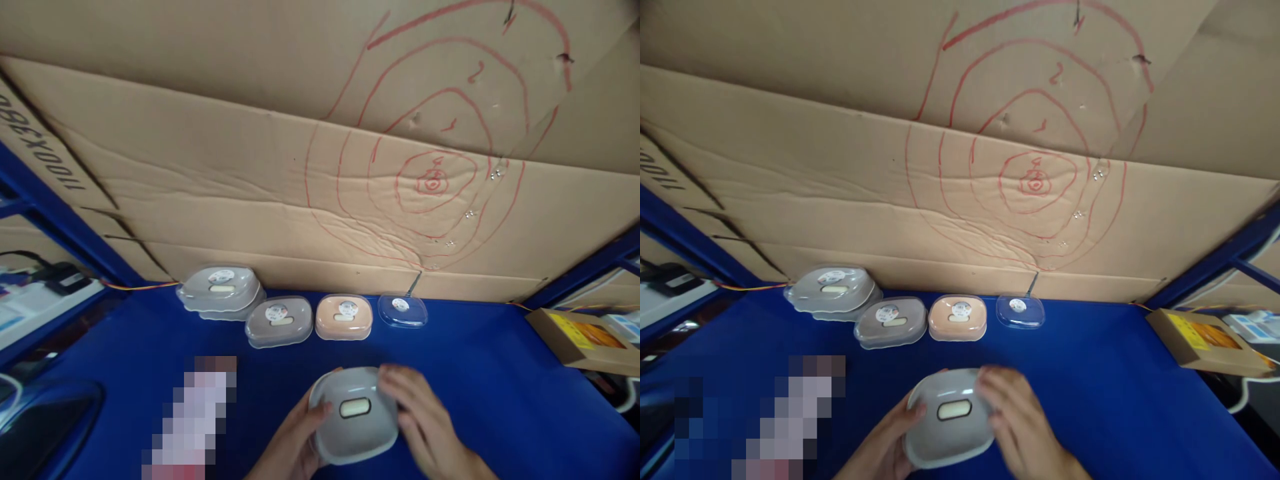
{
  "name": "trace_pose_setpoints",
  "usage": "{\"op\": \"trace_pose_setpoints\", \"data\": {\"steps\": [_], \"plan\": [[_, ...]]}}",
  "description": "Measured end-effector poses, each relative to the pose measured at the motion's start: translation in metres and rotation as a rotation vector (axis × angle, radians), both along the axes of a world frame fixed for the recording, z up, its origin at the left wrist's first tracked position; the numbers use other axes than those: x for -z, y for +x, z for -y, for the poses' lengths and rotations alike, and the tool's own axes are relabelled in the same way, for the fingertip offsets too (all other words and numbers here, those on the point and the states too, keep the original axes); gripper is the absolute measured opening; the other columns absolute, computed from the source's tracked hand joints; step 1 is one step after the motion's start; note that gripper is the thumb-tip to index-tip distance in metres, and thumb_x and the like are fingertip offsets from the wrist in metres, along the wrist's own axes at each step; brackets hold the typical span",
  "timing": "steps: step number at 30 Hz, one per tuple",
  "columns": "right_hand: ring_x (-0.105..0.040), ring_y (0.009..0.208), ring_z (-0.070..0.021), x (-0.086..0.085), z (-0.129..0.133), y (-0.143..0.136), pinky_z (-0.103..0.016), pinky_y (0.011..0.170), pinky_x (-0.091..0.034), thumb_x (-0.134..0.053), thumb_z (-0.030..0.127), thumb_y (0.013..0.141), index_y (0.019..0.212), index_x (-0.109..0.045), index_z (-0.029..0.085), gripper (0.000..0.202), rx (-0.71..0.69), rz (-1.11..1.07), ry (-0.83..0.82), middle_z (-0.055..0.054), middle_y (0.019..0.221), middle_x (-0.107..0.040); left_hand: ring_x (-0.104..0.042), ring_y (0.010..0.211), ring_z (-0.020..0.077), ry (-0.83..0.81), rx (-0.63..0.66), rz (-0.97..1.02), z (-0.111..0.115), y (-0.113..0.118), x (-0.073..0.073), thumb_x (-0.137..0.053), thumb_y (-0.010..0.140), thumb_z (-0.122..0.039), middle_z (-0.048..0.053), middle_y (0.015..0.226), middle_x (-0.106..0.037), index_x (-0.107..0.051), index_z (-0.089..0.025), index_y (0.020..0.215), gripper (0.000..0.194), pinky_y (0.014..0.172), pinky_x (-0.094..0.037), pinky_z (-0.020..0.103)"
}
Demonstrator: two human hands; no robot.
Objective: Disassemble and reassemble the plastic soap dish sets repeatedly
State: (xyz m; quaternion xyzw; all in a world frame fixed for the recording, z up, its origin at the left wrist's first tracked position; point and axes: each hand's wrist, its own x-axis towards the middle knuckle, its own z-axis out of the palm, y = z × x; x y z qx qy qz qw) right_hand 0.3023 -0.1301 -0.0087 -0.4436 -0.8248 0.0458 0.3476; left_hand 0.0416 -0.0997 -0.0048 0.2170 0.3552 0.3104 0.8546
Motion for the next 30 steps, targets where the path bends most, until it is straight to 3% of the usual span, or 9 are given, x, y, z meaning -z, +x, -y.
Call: {"op": "trace_pose_setpoints", "data": {"steps": [3, 5, 7, 11, 16, 24, 27, 30], "plan": [[-0.042, 0.154, -0.031, 0.016, -0.022, 0.037, -0.055, 0.124, -0.038, -0.043, 0.034, 0.111, 0.161, -0.04, 0.027, 0.051, 0.4, 0.04, -0.115, -0.013, 0.165, -0.046, -0.064, 0.131, 0.0368, -0.008, -0.013, 0.01, -0.005, -0.002, 0.002, -0.081, 0.085, -0.048, 0.011, 0.14, -0.071, -0.054, -0.029, 0.153, 0.075, 0.1, -0.053, 0.043], [-0.034, 0.158, -0.0335, 0.026, -0.037, 0.059, -0.063, 0.126, -0.029, -0.043, 0.038, 0.11, 0.165, -0.03, 0.026, 0.058, 0.513, 0.137, -0.12, -0.014, 0.169, -0.039, -0.064, 0.13, 0.037, -0.014, -0.014, 0.027, -0.009, -0.003, 0.005, -0.08, 0.085, -0.047, 0.011, 0.14, -0.071, -0.052, -0.028, 0.155, 0.078, 0.101, -0.052, 0.045], [-0.035, 0.157, -0.036, 0.033, -0.046, 0.075, -0.067, 0.124, -0.026, -0.045, 0.044, 0.109, 0.165, -0.029, 0.027, 0.06, 0.561, 0.211, -0.137, -0.014, 0.166, -0.044, -0.064, 0.13, 0.0373, -0.026, 0.001, 0.044, -0.011, -0.005, 0.007, -0.077, 0.087, -0.048, 0.012, 0.139, -0.071, -0.049, -0.027, 0.157, 0.079, 0.104, -0.051, 0.048], [-0.051, 0.143, -0.0371, 0.032, -0.046, 0.081, -0.064, 0.116, -0.036, -0.054, 0.056, 0.103, 0.15, -0.048, 0.03, 0.054, 0.591, 0.246, -0.161, -0.014, 0.149, -0.059, -0.06, 0.135, 0.0352, -0.005, 0.018, 0.068, -0.013, -0.008, 0.004, -0.07, 0.093, -0.048, 0.01, 0.142, -0.07, -0.048, -0.025, 0.158, 0.072, 0.11, -0.046, 0.047], [-0.043, 0.149, -0.041, 0.028, -0.041, 0.07, -0.069, 0.116, -0.035, -0.064, 0.061, 0.096, 0.151, -0.048, 0.031, 0.064, 0.613, 0.1, -0.201, -0.014, 0.157, -0.049, -0.061, 0.134, 0.0351, 0.01, -0.01, 0.062, -0.013, -0.007, -0.002, -0.07, 0.094, -0.045, 0.011, 0.142, -0.07, -0.052, -0.023, 0.155, 0.067, 0.107, -0.048, 0.045], [-0.059, 0.137, -0.0319, 0.022, -0.044, 0.072, -0.054, 0.117, -0.047, -0.052, 0.054, 0.104, 0.142, -0.057, 0.027, 0.047, 0.587, -0.16, -0.245, -0.012, 0.147, -0.06, -0.063, 0.134, 0.0339, -0.024, -0.007, 0.094, -0.018, -0.006, -0.002, -0.063, 0.098, -0.054, 0.009, 0.145, -0.069, -0.054, -0.026, 0.152, 0.061, 0.107, -0.051, 0.047], [-0.069, 0.125, -0.0291, 0.019, -0.035, 0.06, -0.049, 0.108, -0.057, -0.044, 0.052, 0.108, 0.143, -0.056, 0.027, 0.045, 0.556, -0.292, -0.304, -0.011, 0.141, -0.067, -0.062, 0.135, 0.0342, -0.026, -0.009, 0.089, -0.018, -0.006, -0.005, -0.059, 0.1, -0.056, 0.009, 0.146, -0.068, -0.059, -0.024, 0.148, 0.057, 0.105, -0.052, 0.046], [-0.073, 0.12, -0.0273, 0.019, -0.019, 0.038, -0.046, 0.105, -0.06, -0.042, 0.048, 0.11, 0.145, -0.055, 0.028, 0.042, 0.425, -0.461, -0.383, -0.01, 0.138, -0.069, -0.063, 0.135, 0.0337, -0.024, 0.026, 0.1, -0.018, -0.006, -0.006, -0.056, 0.102, -0.058, 0.009, 0.144, -0.07, -0.062, -0.023, 0.147, 0.057, 0.108, -0.051, 0.046]]}}
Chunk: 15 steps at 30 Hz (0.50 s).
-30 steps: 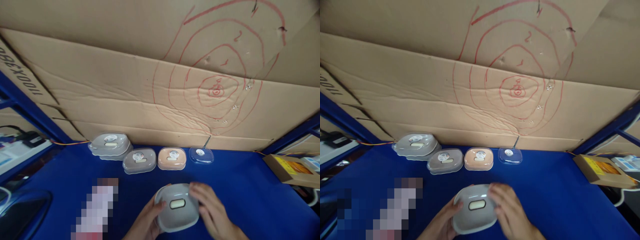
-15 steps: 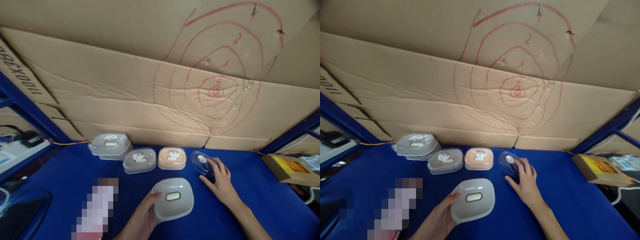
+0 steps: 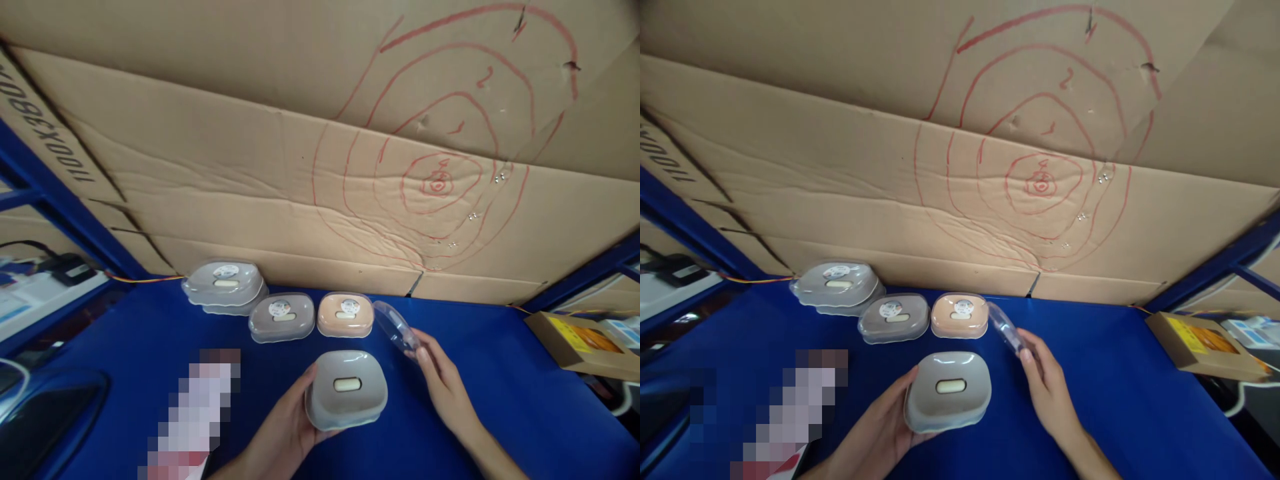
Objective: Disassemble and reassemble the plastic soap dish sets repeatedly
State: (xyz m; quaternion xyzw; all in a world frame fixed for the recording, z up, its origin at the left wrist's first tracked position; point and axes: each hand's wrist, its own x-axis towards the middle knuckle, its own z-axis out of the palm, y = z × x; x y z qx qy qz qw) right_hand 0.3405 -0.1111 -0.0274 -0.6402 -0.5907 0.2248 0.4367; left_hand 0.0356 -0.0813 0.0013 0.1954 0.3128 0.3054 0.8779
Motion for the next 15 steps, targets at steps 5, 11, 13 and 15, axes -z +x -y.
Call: {"op": "trace_pose_setpoints", "data": {"steps": [5, 11, 13, 15], "plan": [[-0.051, 0.148, -0.0287, -0.003, 0.027, -0.037, -0.044, 0.121, -0.047, -0.058, 0.035, 0.106, 0.152, -0.051, 0.031, 0.047, -0.323, 0.244, 0.117, -0.009, 0.158, -0.054, -0.062, 0.136, 0.0334, 0.033, 0.066, 0.032, 0.0, 0.001, 0.003, -0.052, 0.102, -0.062, 0.013, 0.144, -0.07, -0.062, -0.019, 0.148, 0.063, 0.113, -0.047, 0.048], [-0.047, 0.151, -0.0263, -0.013, 0.029, -0.048, -0.039, 0.121, -0.046, -0.06, 0.028, 0.105, 0.156, -0.046, 0.028, 0.053, -0.42, 0.377, 0.221, -0.011, 0.159, -0.051, -0.058, 0.141, 0.0348, 0.059, 0.08, 0.03, 0.002, 0.001, 0.001, -0.052, 0.102, -0.064, 0.012, 0.151, -0.065, -0.053, -0.023, 0.155, 0.067, 0.117, -0.044, 0.051], [-0.045, 0.153, -0.0273, -0.015, 0.028, -0.046, -0.039, 0.121, -0.047, -0.061, 0.027, 0.104, 0.156, -0.047, 0.028, 0.053, -0.446, 0.409, 0.226, -0.011, 0.159, -0.051, -0.059, 0.14, 0.0356, 0.087, 0.068, 0.031, 0.003, 0.001, 0.0, -0.054, 0.101, -0.063, 0.012, 0.152, -0.064, -0.051, -0.025, 0.156, 0.067, 0.117, -0.044, 0.053], [-0.042, 0.155, -0.0283, -0.015, 0.027, -0.044, -0.04, 0.121, -0.046, -0.062, 0.027, 0.104, 0.156, -0.047, 0.028, 0.055, -0.467, 0.432, 0.232, -0.012, 0.16, -0.049, -0.059, 0.139, 0.0358, 0.104, 0.059, 0.028, 0.004, 0.0, -0.001, -0.054, 0.101, -0.062, 0.012, 0.152, -0.064, -0.05, -0.025, 0.156, 0.066, 0.116, -0.045, 0.053]]}}
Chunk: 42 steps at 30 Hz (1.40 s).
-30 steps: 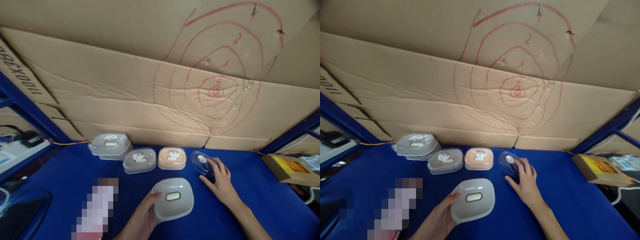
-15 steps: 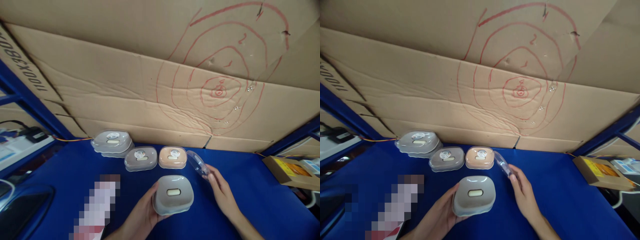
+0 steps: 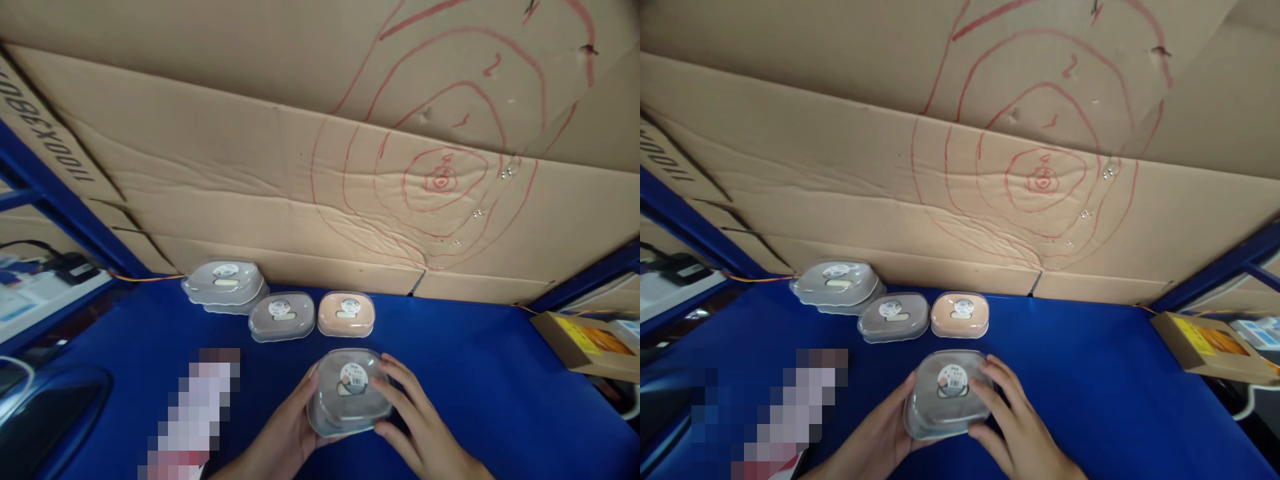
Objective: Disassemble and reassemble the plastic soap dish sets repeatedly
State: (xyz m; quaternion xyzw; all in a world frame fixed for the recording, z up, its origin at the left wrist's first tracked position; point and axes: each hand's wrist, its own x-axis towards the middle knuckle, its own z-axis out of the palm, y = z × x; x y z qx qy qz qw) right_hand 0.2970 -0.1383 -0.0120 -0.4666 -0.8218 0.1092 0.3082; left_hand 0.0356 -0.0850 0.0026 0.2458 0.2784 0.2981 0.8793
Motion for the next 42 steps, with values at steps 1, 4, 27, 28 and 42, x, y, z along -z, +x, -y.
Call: {"op": "trace_pose_setpoints", "data": {"steps": [1, 4, 27, 28, 42], "plan": [[-0.041, 0.155, -0.0286, 0.001, 0.0, 0.001, -0.04, 0.121, -0.046, -0.062, 0.027, 0.104, 0.157, -0.047, 0.028, 0.055, -0.006, 0.006, -0.003, -0.012, 0.161, -0.049, -0.06, 0.139, 0.0356, 0.006, -0.005, -0.004, 0.0, 0.0, 0.0, -0.054, 0.102, -0.062, 0.012, 0.152, -0.063, -0.049, -0.026, 0.156, 0.065, 0.115, -0.046, 0.053], [-0.039, 0.156, -0.0292, 0.005, 0.002, 0.003, -0.043, 0.123, -0.044, -0.063, 0.027, 0.104, 0.157, -0.046, 0.03, 0.056, -0.02, -0.008, -0.067, -0.011, 0.162, -0.047, -0.061, 0.137, 0.0346, 0.028, -0.029, -0.032, -0.001, -0.001, 0.002, -0.059, 0.101, -0.056, 0.011, 0.153, -0.062, -0.044, -0.032, 0.158, 0.064, 0.111, -0.048, 0.052], [-0.052, 0.145, -0.029, 0.021, -0.006, 0.001, -0.049, 0.123, -0.038, -0.077, 0.048, 0.093, 0.157, -0.036, 0.033, 0.078, 0.112, -0.674, -0.551, -0.013, 0.158, -0.051, -0.061, 0.122, 0.032, 0.672, -0.002, -0.47, 0.004, -0.003, 0.007, -0.083, 0.084, -0.043, 0.01, 0.132, -0.067, -0.055, -0.028, 0.137, 0.062, 0.106, -0.047, 0.04], [-0.057, 0.138, -0.0281, 0.018, -0.008, 0.001, -0.048, 0.12, -0.042, -0.076, 0.049, 0.094, 0.157, -0.035, 0.033, 0.077, 0.096, -0.694, -0.556, -0.013, 0.151, -0.057, -0.062, 0.123, 0.0317, 0.617, -0.002, -0.409, 0.004, -0.001, 0.01, -0.083, 0.084, -0.044, 0.009, 0.133, -0.066, -0.054, -0.029, 0.137, 0.062, 0.105, -0.047, 0.04], [-0.072, 0.112, -0.0292, 0.02, -0.063, 0.11, -0.04, 0.091, -0.062, -0.061, 0.075, 0.091, 0.137, -0.061, 0.022, 0.07, 0.866, -0.872, -0.268, -0.009, 0.126, -0.074, -0.061, 0.125, 0.033, 0.79, -0.181, -0.763, -0.021, -0.015, 0.004, -0.061, 0.098, -0.05, 0.014, 0.145, -0.059, -0.057, -0.029, 0.139, 0.046, 0.099, -0.055, 0.048]]}}
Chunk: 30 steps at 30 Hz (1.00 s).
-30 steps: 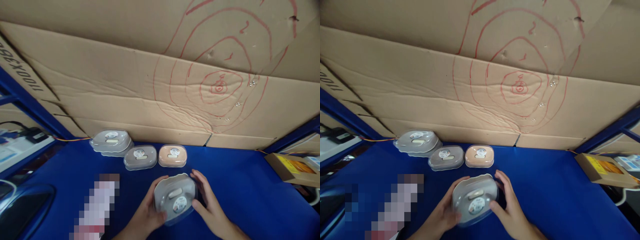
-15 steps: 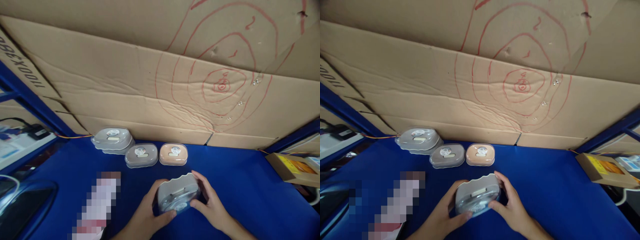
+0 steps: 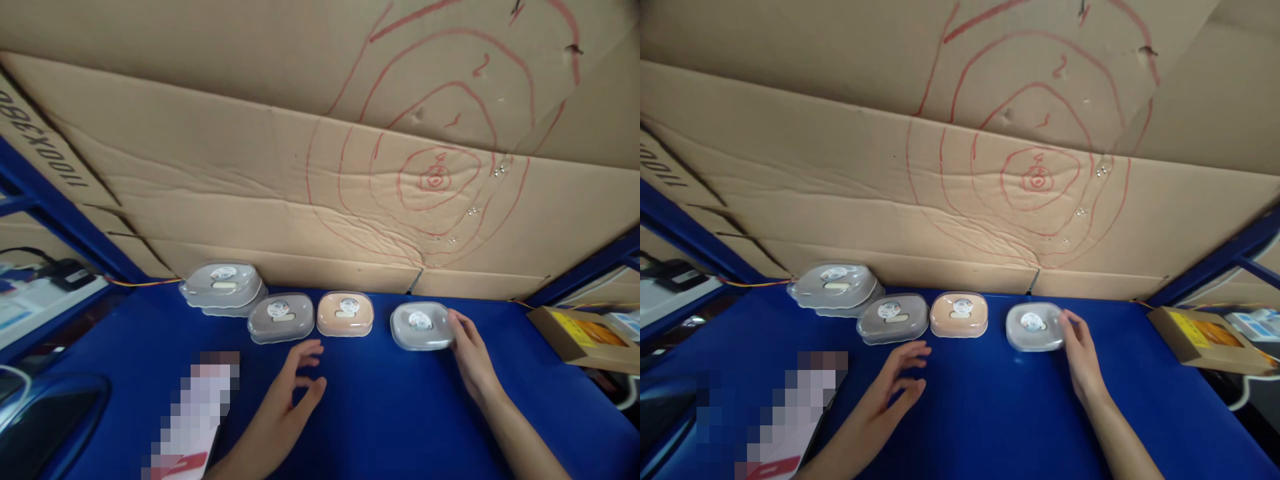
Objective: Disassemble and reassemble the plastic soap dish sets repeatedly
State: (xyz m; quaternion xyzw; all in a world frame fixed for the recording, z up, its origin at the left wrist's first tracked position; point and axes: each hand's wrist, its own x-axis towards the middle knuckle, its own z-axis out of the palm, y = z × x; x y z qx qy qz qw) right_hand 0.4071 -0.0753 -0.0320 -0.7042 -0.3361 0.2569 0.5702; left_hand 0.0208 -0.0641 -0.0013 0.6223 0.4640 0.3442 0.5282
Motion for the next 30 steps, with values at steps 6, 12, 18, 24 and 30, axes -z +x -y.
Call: {"op": "trace_pose_setpoints", "data": {"steps": [6, 12, 18, 24, 30], "plan": [[-0.06, 0.138, -0.0321, 0.021, -0.006, 0.006, -0.048, 0.116, -0.05, -0.057, 0.074, 0.094, 0.146, -0.056, 0.025, 0.072, -0.028, 0.187, -0.033, -0.01, 0.15, -0.063, -0.038, 0.154, 0.0428, 0.724, -0.165, -0.734, -0.024, -0.022, -0.002, -0.055, 0.1, -0.034, 0.018, 0.17, -0.038, -0.045, -0.022, 0.157, 0.058, 0.119, -0.034, 0.066], [-0.037, 0.156, -0.0376, 0.026, -0.001, -0.011, -0.062, 0.129, -0.025, -0.067, 0.069, 0.09, 0.16, -0.04, 0.022, 0.088, -0.147, 0.41, -0.047, -0.015, 0.168, -0.041, -0.051, 0.142, 0.0476, 0.86, -0.191, -1.049, -0.03, -0.029, 0.006, -0.051, 0.101, -0.026, 0.023, 0.157, -0.055, -0.05, -0.017, 0.156, 0.056, 0.116, -0.021, 0.079], [-0.027, 0.159, -0.0346, 0.008, 0.011, -0.037, -0.062, 0.13, -0.022, -0.059, 0.058, 0.1, 0.158, -0.04, 0.026, 0.07, -0.21, 0.657, 0.064, -0.013, 0.167, -0.037, -0.064, 0.121, 0.0453, 0.837, -0.089, -0.966, -0.024, -0.031, -0.009, -0.072, 0.088, -0.035, 0.022, 0.129, -0.071, -0.074, -0.02, 0.128, 0.043, 0.114, -0.026, 0.078], [-0.033, 0.158, -0.0385, -0.012, 0.045, -0.08, -0.065, 0.125, -0.033, -0.068, 0.045, 0.099, 0.164, -0.032, 0.037, 0.075, -0.648, 0.748, 0.07, -0.011, 0.172, -0.03, -0.052, 0.141, 0.044, 0.523, 0.23, -0.698, -0.01, -0.021, -0.008, -0.086, 0.075, -0.04, 0.012, 0.161, -0.053, -0.066, -0.034, 0.139, 0.067, 0.114, -0.043, 0.061], [-0.039, 0.153, -0.0451, 0.001, 0.061, -0.104, -0.062, 0.118, -0.044, -0.096, 0.046, 0.072, 0.169, -0.011, 0.041, 0.128, -1.13, 0.625, -0.034, -0.013, 0.171, -0.035, -0.057, 0.136, 0.0451, 0.317, 0.359, -0.442, 0.003, -0.008, -0.006, -0.091, 0.067, -0.06, 0.013, 0.154, -0.06, -0.063, -0.035, 0.145, 0.086, 0.115, -0.044, 0.059]]}}
